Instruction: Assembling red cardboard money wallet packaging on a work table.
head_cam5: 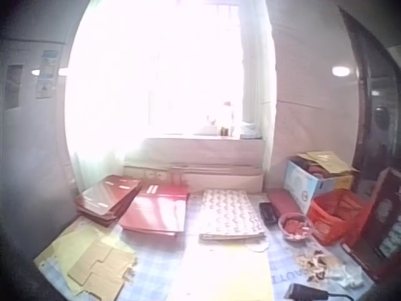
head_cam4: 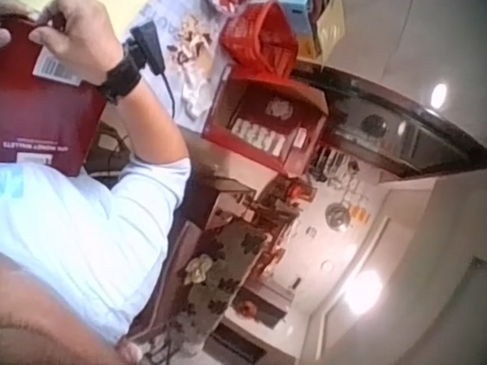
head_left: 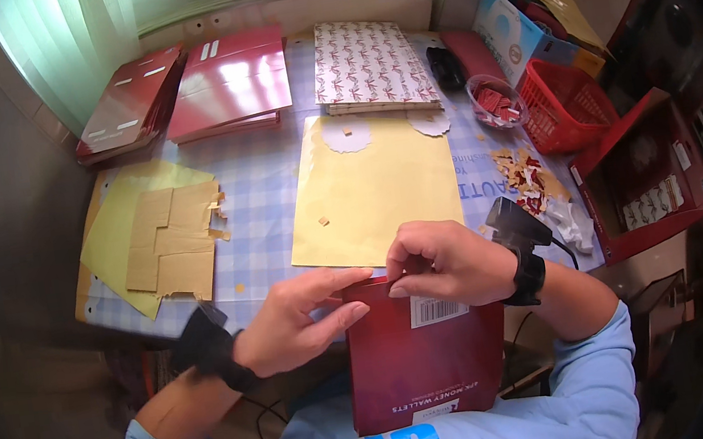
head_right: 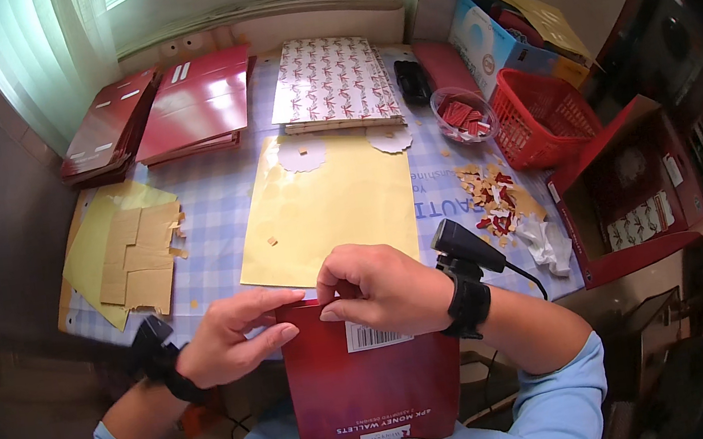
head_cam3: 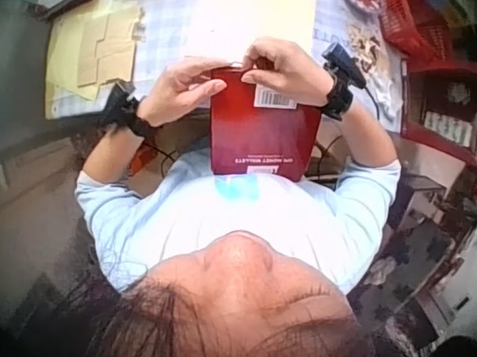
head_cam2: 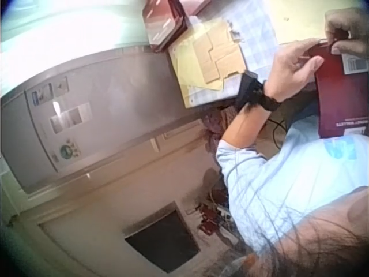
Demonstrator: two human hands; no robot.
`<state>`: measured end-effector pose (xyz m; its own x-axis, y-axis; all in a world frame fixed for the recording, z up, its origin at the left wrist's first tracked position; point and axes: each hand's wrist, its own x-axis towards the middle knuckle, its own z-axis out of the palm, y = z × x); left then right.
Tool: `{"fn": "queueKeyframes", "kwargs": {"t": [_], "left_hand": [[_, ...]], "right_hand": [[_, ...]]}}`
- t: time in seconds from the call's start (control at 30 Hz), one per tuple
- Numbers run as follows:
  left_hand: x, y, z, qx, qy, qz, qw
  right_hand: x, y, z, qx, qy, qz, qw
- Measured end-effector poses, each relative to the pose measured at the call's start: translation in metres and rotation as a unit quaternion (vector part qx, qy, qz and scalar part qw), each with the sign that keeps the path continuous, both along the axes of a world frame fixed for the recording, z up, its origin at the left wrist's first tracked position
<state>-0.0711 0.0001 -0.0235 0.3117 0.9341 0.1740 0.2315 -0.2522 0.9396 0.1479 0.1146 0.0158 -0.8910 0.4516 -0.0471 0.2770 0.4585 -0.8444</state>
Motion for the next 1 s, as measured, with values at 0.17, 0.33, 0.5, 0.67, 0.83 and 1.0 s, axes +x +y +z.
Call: {"fn": "queueKeyframes", "kwargs": {"t": [0.17,0.33,0.5,0.67,0.83,1.0], "left_hand": [[0.012,-0.007,-0.014,-0.009,-0.042,0.1,0.994],[0.011,-0.008,-0.019,0.009,-0.02,0.127,0.992],[0.021,-0.004,-0.024,0.001,-0.084,0.157,0.984],[0.024,0.004,-0.017,-0.011,-0.206,0.12,0.971],[0.02,0.001,-0.024,0.109,-0.104,0.095,0.984],[0.015,-0.017,-0.03,0.095,-0.098,0.07,0.988]], "right_hand": [[0.024,0.004,-0.007,0.15,0.023,-0.045,0.987],[0.084,0.014,-0.005,0.137,-0.013,-0.069,0.988],[0.118,-0.005,-0.035,-0.086,0.146,-0.166,0.972],[0.108,-0.007,-0.028,-0.01,0.246,-0.193,0.95],[0.107,-0.018,-0.033,0.109,0.228,-0.159,0.955],[0.102,-0.035,-0.039,0.11,0.245,-0.091,0.959]]}}
